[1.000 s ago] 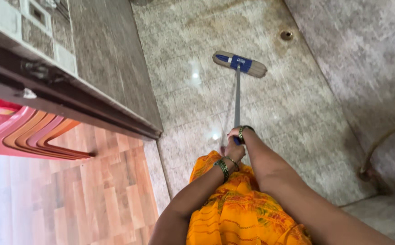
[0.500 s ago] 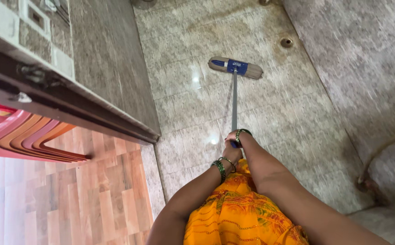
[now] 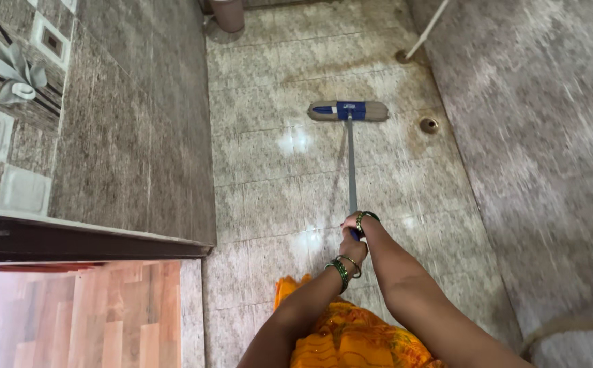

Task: The person cleans the bathroom floor by using a brush on a long handle to scrub the tiled surface.

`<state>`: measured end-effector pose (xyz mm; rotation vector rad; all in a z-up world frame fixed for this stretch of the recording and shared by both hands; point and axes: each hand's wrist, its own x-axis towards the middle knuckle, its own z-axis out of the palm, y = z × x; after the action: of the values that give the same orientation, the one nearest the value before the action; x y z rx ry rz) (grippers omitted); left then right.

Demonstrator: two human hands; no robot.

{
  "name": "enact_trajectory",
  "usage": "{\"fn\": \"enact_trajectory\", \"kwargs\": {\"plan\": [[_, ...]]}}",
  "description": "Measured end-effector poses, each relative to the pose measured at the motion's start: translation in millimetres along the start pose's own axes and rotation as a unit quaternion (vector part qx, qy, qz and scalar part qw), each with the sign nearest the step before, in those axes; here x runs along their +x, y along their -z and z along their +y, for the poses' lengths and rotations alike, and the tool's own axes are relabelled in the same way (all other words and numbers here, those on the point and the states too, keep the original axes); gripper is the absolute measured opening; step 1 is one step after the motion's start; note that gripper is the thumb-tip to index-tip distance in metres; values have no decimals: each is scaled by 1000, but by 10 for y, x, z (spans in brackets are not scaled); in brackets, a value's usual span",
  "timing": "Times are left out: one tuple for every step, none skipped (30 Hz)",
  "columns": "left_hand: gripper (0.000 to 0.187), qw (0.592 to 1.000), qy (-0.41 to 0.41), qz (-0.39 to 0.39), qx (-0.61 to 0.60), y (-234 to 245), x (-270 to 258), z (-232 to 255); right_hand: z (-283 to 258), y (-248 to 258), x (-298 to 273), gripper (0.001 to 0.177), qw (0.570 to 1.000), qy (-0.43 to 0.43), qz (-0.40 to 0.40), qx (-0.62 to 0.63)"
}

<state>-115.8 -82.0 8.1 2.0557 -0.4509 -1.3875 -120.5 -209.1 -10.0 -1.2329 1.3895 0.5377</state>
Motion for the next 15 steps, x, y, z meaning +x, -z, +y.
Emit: {"fn": "enact_trajectory", "kwargs": {"plan": [[90, 1000, -2, 18, 0, -21, 130, 37, -94, 60, 38, 29, 1000, 2, 6, -7], [88, 999, -4, 38, 0, -28, 236, 80, -189, 109, 83, 29, 1000, 5, 13, -15], [87, 999, -6, 44, -19, -18, 304, 105, -251, 129, 132, 25, 1000, 8, 13, -9], [87, 998, -6, 51, -38, 31, 346, 108, -309, 106, 197, 22, 1000, 12, 12, -3], [87, 997, -7, 59, -57, 88, 366, 108, -357, 73, 271, 19, 1000, 16, 11, 2], [87, 996, -3, 45, -74, 160, 368, 93, -384, 31, 342, 19, 1000, 19, 3, 4], [87, 995, 1, 32, -91, 231, 367, 79, -396, -6, 401, 19, 1000, 21, -5, 6], [87, 994, 5, 17, -108, 257, 347, 62, -369, -40, 431, 19, 1000, 22, -12, 8], [85, 995, 6, 21, -101, 264, 326, 44, -342, -72, 437, 21, 1000, 18, -1, -3], [84, 995, 4, 25, -92, 278, 321, 34, -346, -85, 426, 23, 1000, 15, 12, -13], [83, 996, 3, 29, -84, 280, 294, 2, -345, -110, 394, 25, 999, 12, 26, -22], [83, 995, -1, 34, -98, 254, 249, -29, -330, -130, 346, 27, 999, 14, 24, -38], [83, 993, -5, 39, -112, 207, 188, -53, -295, -136, 289, 29, 998, 16, 22, -55], [83, 991, -9, 42, -125, 165, 104, -94, -232, -150, 227, 31, 997, 17, 21, -69], [84, 992, -11, 52, -116, 145, 3, -149, -171, -196, 167, 31, 996, 20, 16, -87]]}}
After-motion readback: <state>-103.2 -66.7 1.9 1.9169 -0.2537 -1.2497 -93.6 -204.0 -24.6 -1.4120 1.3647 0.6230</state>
